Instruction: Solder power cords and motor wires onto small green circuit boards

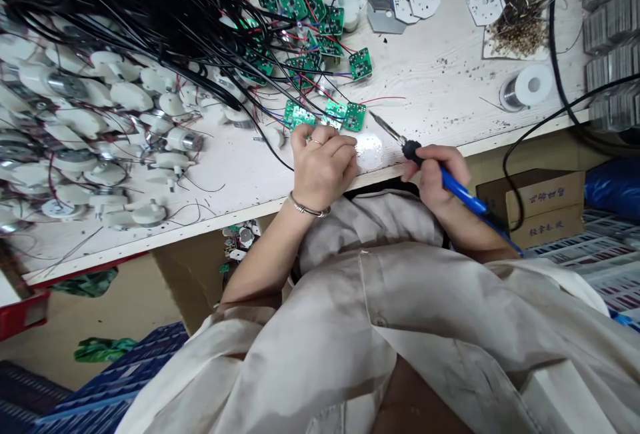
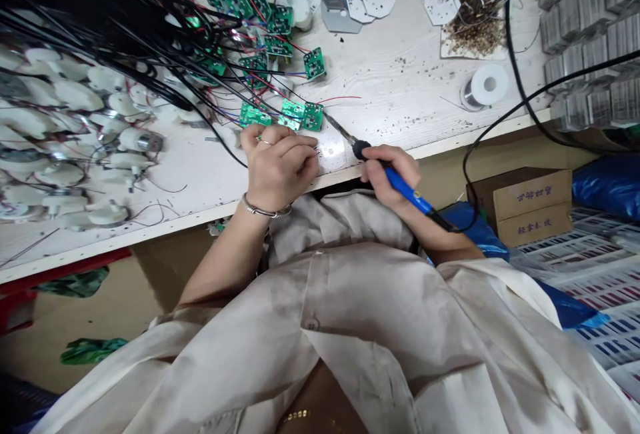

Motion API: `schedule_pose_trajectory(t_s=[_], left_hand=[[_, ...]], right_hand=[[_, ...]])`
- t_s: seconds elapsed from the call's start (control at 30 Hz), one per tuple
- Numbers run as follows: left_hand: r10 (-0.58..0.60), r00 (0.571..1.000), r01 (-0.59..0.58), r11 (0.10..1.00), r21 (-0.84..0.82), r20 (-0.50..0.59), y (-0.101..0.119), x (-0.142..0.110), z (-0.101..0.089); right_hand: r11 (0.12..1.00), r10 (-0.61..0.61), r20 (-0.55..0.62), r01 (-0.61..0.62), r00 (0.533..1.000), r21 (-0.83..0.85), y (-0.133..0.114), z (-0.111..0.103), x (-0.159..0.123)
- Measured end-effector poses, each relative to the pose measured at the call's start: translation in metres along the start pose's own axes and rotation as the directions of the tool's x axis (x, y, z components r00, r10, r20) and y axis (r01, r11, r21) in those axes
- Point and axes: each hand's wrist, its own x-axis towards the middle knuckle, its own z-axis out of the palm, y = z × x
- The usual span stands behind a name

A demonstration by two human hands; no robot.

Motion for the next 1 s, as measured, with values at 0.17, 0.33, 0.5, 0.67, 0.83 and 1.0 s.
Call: schedule_pose_trajectory(t_s=[0.17, 0.33, 0.5, 0.67, 0.83, 1.0], left_hand=[[-0.009, 0.998, 0.014, 0.997, -0.07, 0.063, -0.001, 0.003, -0.005], [-0.014, 0.993, 0.028, 0.993, -0.119, 0.118, -0.003, 0.004, -0.008], [-0.013, 0.992, 0.028, 0.993, -0.117, 0.126, -0.004, 0.005, -0.007], [-0.008, 0.995, 0.02, 0.993, -0.112, 0.103, -0.003, 0.005, -0.007], [-0.012, 0.996, 0.02, 0.995, -0.102, 0.087, -0.003, 0.004, -0.005], [-0.001, 0.997, 0.008, 0.996, -0.091, 0.075, -0.003, 0.004, -0.004]], right_hand=[[0.992, 0.054, -0.117, -0.04, 0.992, 0.116, 0.002, -0.001, 0.0], [0.997, 0.056, -0.022, -0.057, 0.998, -0.044, 0.004, 0.0, 0.004], [0.992, 0.076, 0.036, -0.072, 0.996, -0.1, 0.006, 0.0, 0.003], [0.997, 0.048, 0.066, -0.044, 0.997, -0.061, 0.007, -0.001, 0.004], [1.0, 0.028, 0.05, -0.027, 0.998, -0.016, 0.007, -0.002, 0.005], [1.0, -0.015, 0.081, 0.013, 0.997, 0.026, 0.003, -0.004, 0.008]])
